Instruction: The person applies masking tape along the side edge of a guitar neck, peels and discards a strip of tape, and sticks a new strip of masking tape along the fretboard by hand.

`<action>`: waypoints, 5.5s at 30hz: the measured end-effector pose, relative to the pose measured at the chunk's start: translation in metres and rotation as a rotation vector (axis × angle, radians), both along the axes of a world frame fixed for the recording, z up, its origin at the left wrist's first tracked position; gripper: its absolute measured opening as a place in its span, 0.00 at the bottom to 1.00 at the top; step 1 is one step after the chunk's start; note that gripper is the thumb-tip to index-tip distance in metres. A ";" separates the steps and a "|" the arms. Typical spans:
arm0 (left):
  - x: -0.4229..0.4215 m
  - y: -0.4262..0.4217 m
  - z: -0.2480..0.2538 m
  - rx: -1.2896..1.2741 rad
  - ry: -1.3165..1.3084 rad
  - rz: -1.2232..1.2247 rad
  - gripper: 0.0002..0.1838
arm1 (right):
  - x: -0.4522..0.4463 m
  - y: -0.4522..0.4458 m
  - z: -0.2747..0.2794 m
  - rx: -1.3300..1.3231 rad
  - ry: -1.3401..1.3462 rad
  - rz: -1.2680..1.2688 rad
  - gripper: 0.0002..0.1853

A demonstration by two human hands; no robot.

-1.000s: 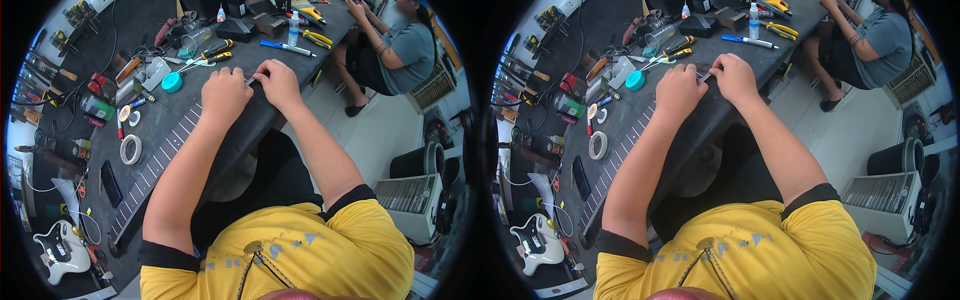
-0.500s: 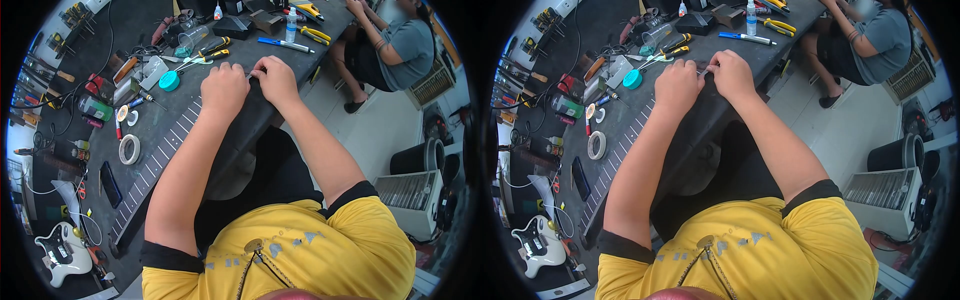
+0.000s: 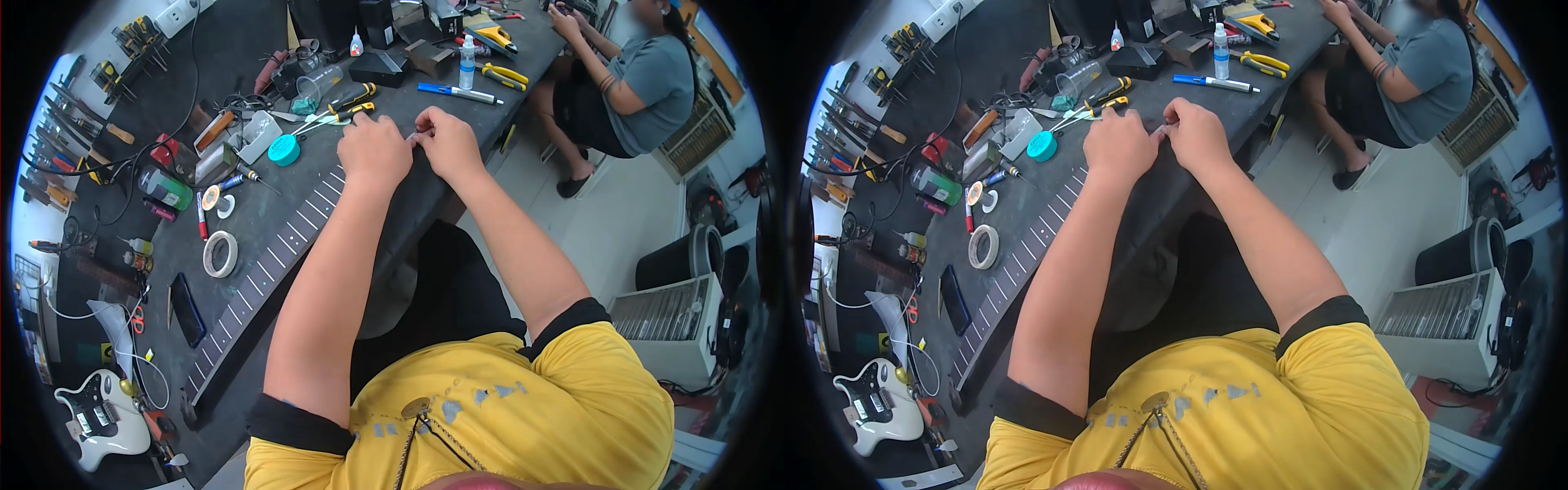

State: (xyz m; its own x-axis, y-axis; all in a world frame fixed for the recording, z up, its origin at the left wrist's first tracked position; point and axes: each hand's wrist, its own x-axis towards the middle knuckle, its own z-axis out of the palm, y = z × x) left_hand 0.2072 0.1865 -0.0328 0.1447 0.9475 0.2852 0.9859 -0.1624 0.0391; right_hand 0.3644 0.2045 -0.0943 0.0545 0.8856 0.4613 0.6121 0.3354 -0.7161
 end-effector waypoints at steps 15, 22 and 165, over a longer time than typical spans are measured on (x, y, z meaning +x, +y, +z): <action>0.003 0.001 0.004 -0.022 -0.036 0.002 0.24 | 0.011 -0.050 -0.001 0.336 -0.298 0.110 0.17; -0.005 0.006 -0.006 0.013 -0.018 -0.029 0.24 | 0.022 -0.045 0.005 0.284 -0.524 0.167 0.29; -0.389 -0.368 -0.032 0.030 0.381 0.845 0.56 | 0.000 0.050 0.005 0.169 -0.210 0.304 0.19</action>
